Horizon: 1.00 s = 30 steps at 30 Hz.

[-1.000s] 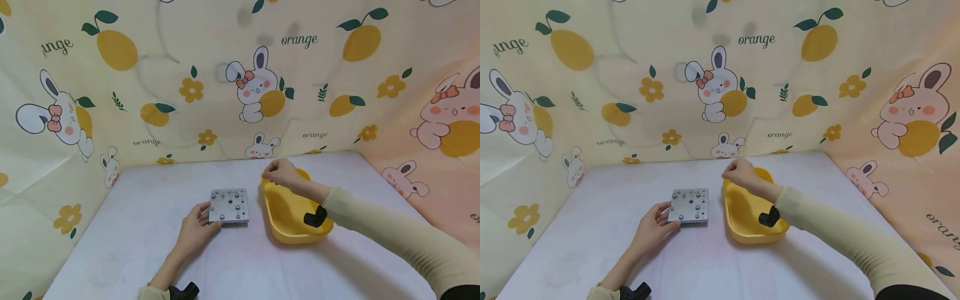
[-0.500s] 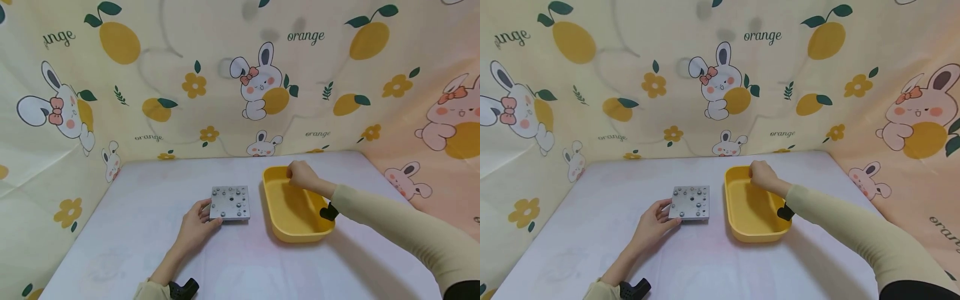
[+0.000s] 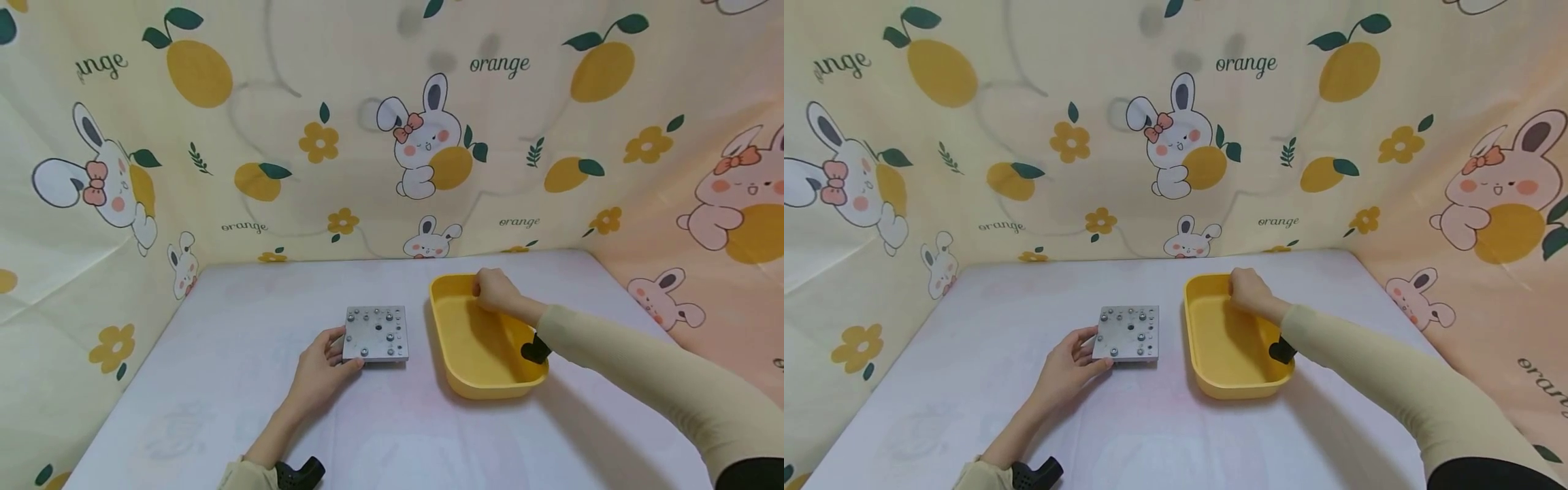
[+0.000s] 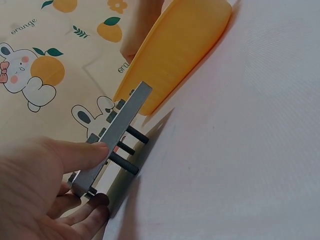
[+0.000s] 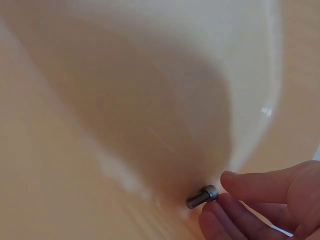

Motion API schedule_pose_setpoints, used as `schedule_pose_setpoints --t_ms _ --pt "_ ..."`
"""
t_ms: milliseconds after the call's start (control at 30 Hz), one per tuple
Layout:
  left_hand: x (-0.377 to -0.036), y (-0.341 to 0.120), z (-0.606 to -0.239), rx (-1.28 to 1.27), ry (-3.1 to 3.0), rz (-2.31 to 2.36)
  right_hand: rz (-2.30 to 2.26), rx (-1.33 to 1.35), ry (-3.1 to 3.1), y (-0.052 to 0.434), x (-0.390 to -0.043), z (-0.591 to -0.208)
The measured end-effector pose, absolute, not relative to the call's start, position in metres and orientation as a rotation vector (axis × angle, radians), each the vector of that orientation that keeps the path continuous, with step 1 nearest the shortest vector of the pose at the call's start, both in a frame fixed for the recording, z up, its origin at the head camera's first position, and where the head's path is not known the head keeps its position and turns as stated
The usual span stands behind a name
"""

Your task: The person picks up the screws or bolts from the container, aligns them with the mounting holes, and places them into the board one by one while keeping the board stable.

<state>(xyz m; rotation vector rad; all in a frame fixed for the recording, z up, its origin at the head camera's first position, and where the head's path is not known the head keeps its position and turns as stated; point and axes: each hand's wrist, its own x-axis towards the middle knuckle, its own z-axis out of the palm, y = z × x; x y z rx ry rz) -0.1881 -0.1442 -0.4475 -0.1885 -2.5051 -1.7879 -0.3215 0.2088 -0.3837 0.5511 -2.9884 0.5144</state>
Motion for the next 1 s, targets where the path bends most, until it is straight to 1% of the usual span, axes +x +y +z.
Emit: schedule_pose_setpoints --t_ms 167,433,667,1000 --pt "-0.188 -0.142 -0.446 -0.198 -2.507 -1.795 0.544 0.475 -2.995 0.208 -0.322 -0.386" --pt "-0.188 -0.142 -0.445 -0.204 -2.504 -1.794 0.600 0.439 -2.964 0.207 -0.322 -0.388" --pt "-0.188 -0.143 -0.446 -0.198 -2.502 -1.793 0.593 0.487 -2.933 0.208 -0.321 -0.395" --pt "-0.187 -0.143 -0.449 -0.184 -2.502 -1.797 0.672 0.449 -2.940 0.209 -0.322 -0.401"
